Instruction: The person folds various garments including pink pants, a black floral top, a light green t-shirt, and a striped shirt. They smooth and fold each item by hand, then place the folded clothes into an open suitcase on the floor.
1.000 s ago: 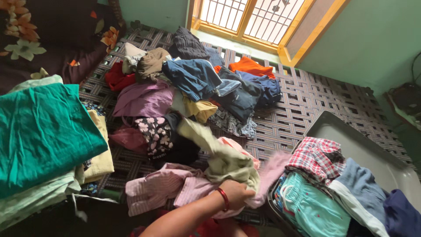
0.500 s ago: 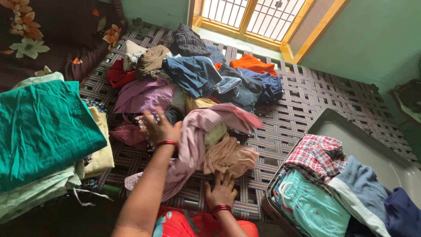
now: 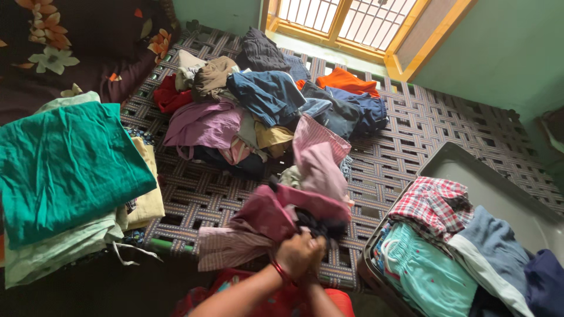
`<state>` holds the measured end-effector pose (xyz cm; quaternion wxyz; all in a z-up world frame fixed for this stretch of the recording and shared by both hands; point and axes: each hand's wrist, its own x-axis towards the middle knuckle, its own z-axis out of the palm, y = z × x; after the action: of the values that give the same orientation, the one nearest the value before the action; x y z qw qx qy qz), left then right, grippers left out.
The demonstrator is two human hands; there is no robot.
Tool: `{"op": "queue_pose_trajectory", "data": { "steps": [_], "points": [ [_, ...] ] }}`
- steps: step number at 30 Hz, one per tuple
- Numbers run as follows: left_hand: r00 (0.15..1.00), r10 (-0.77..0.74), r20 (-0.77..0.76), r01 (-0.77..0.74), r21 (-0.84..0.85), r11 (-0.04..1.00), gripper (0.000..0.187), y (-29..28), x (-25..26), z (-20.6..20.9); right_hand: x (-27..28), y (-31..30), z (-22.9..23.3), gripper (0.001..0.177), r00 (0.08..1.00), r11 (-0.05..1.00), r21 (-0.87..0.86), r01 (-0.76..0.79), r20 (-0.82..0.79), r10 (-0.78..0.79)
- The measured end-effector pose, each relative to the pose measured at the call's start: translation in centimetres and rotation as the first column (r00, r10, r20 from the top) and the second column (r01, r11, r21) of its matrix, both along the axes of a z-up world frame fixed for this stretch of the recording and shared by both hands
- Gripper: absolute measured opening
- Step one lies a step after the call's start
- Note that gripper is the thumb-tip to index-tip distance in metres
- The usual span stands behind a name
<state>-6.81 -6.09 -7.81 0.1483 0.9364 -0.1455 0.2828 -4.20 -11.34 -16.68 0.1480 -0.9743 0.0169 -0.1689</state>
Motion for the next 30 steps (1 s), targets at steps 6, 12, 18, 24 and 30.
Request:
{"op": "queue_pose_trajectory", "data": {
  "steps": [6, 12, 18, 24, 30],
  "points": [
    [0.988, 0.068, -0.137, -0.104, -0.276, 0.956, 0.078, 2.0, -0.9, 0.9, 0.4, -2.1, -0.5, 0.057, 0.989, 0.972, -0.180, -0.149, -0.026, 0.147],
    [0.935, 0.176, -0.306, -0.292, -0.388, 0.874, 0.163, 8.8, -3.5, 4.8, -0.5, -1.3, 9.0, 0.086, 0.890, 0.941, -0.058, -0.333, -0.350, 0.294],
    [0.726, 0.368, -0.581, -0.451, 0.002, 0.892, 0.099, 11.6, -1.1, 0.3, -1.4, -0.9, 10.9, 0.072, 0.819, 0.970, -0.055, -0.237, -0.548, 0.170],
    [0.883, 0.470, -0.018, -0.469, -0.086, 0.879, 0.043, 15.3, 7.2, 3.8, -1.1, -1.3, 8.8, 0.072, 0.906, 0.966, -0.075, -0.246, -0.372, 0.202],
    [0.906, 0.362, 0.219, -0.350, -0.095, 0.932, 0.035, 15.3, 5.3, 10.8, -0.8, -1.8, 6.8, 0.074, 0.920, 0.962, 0.020, -0.272, -0.288, 0.266]
  ]
}}
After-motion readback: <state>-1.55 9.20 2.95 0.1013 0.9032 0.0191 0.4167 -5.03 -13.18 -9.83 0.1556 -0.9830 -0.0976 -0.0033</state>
